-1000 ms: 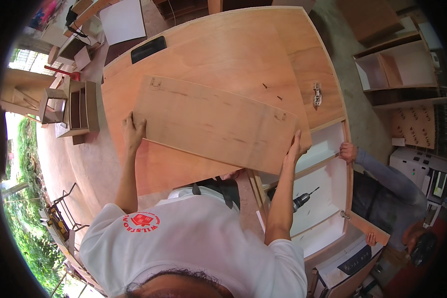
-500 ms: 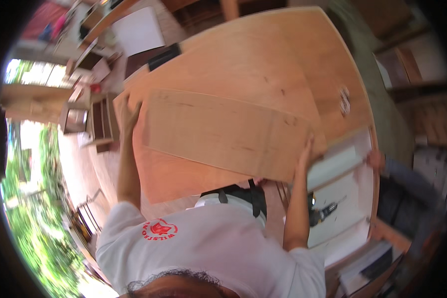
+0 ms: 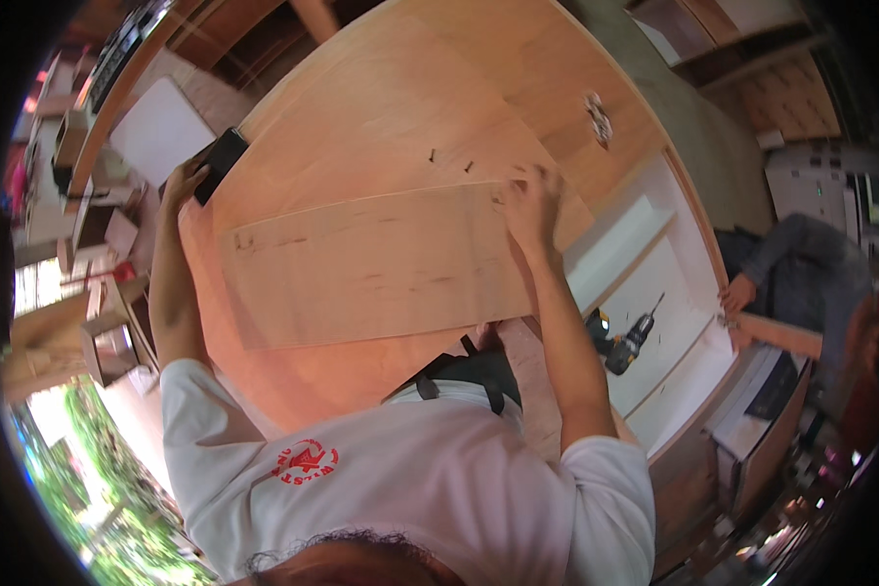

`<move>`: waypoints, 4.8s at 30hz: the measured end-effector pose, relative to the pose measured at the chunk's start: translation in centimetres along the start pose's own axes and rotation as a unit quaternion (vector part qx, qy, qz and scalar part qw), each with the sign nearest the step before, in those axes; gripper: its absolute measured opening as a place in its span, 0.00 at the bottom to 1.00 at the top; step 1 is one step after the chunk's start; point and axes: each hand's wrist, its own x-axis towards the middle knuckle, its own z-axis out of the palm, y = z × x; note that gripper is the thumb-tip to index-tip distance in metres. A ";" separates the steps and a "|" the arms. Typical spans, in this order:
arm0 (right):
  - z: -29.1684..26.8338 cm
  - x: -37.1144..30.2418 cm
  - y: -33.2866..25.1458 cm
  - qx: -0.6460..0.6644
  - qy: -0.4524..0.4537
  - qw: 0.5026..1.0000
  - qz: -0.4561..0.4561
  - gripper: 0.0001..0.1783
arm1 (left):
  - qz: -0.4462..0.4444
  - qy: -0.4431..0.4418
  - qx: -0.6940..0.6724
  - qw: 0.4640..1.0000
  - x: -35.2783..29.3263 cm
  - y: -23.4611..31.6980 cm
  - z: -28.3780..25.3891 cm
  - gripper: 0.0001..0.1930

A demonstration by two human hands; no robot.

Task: The person uses a cordless drill to attach metal hinges to a wooden cabinet frame, then positions a large wooden panel on top with assistance from another person. The person handles screws, a drill, and wooden panels during the assembly.

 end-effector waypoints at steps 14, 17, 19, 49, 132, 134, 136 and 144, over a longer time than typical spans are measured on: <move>-9.6 -5.6 3.1 0.004 0.138 0.990 -0.026 0.11 | 0.047 0.125 -0.229 0.964 -5.8 7.7 -5.2 0.20; -15.9 -8.9 6.9 0.007 0.165 0.983 0.081 0.11 | 0.077 0.155 -0.256 0.951 -11.1 18.9 -4.6 0.19; -19.8 -10.8 9.6 0.018 0.188 0.977 0.099 0.11 | 0.107 0.095 -0.318 0.937 -15.9 28.5 -1.7 0.17; -35.3 -30.8 31.7 0.072 0.143 0.921 0.356 0.16 | 0.130 -0.071 -0.227 0.963 -24.9 75.3 41.6 0.24; -33.8 -42.9 31.8 0.073 0.308 0.846 0.429 0.13 | 0.076 -0.291 -0.531 0.792 -28.6 75.4 37.1 0.13; -34.3 -44.0 32.4 0.054 0.330 0.835 0.438 0.13 | 0.083 -0.305 -0.467 0.826 -28.0 76.1 37.9 0.12; -34.8 -45.2 33.9 0.030 0.353 0.824 0.443 0.13 | 0.096 -0.323 -0.425 0.840 -27.4 77.4 38.9 0.11; -38.1 -47.2 43.4 -0.076 0.318 0.818 0.472 0.09 | 0.222 -0.281 -0.419 0.834 -25.3 86.1 41.4 0.11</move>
